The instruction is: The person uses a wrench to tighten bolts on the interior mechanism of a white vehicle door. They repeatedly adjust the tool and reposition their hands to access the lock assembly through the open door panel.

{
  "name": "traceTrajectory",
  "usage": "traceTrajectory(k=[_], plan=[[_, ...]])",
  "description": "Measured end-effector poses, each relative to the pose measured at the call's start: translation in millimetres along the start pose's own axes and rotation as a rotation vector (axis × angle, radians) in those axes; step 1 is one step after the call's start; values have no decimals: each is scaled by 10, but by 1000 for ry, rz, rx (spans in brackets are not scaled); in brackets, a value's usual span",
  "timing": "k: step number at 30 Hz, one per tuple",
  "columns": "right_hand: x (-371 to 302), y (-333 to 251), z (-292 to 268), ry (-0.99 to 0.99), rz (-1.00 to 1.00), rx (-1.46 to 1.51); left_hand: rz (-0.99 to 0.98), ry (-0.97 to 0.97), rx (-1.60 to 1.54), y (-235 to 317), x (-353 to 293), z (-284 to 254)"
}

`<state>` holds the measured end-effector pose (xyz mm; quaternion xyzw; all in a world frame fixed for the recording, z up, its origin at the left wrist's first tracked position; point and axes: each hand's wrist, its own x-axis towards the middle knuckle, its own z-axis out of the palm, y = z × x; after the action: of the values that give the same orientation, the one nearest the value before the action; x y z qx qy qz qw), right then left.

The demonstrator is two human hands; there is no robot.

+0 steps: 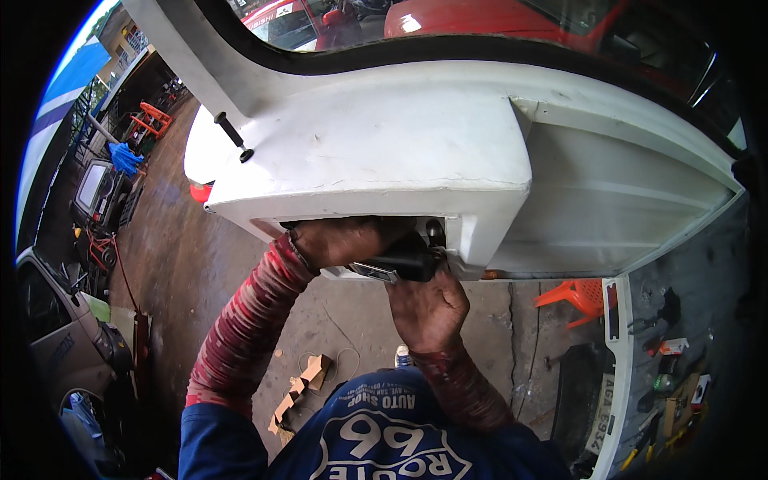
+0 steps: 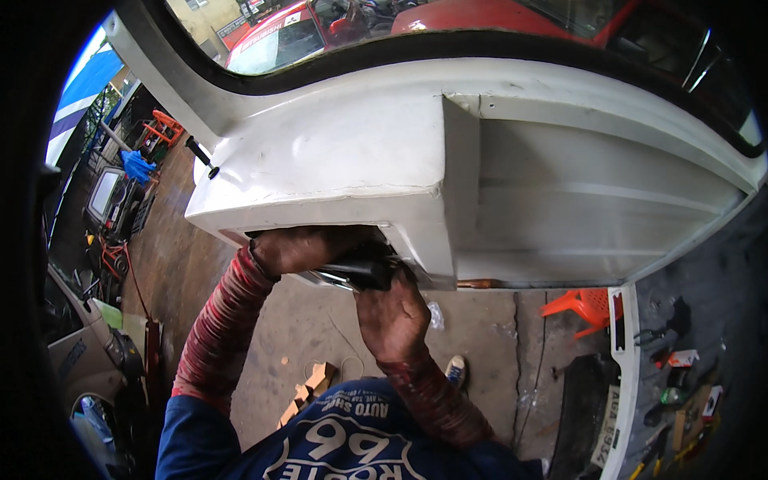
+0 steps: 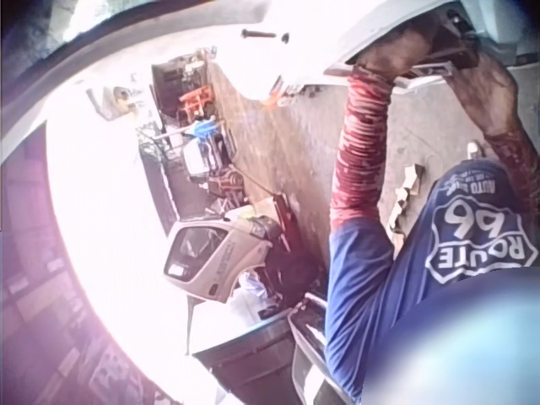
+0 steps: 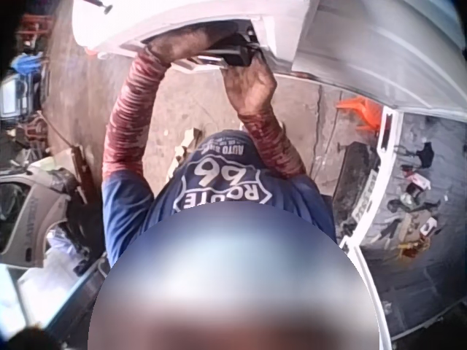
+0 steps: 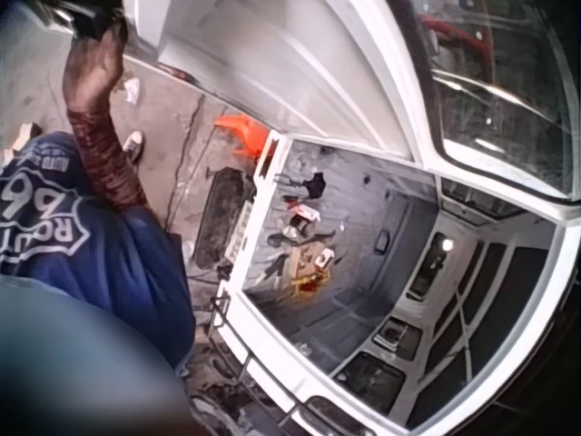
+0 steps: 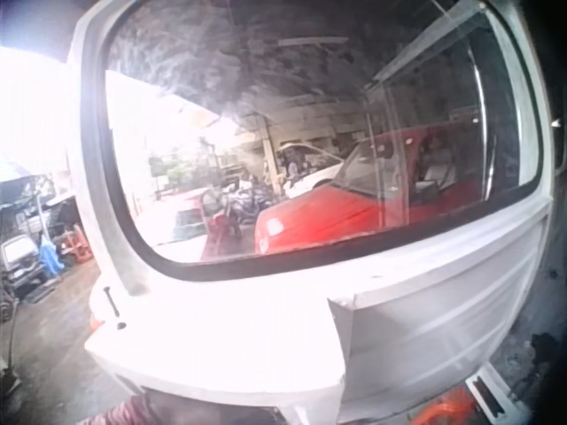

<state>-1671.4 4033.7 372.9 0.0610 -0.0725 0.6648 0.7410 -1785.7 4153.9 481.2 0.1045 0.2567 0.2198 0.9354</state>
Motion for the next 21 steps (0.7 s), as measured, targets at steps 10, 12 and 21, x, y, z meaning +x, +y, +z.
traceTrajectory(k=[10,12,21], plan=[[-44,-74,-85,19,75,-42,-1089,-304,-3591,-338,-316,333],[-61,-101,-84,3,86,-4,-1180,-203,-3489,-401,-361,363],[-148,-215,149,17,123,-173,-1738,-17,-3011,-807,-747,398]])
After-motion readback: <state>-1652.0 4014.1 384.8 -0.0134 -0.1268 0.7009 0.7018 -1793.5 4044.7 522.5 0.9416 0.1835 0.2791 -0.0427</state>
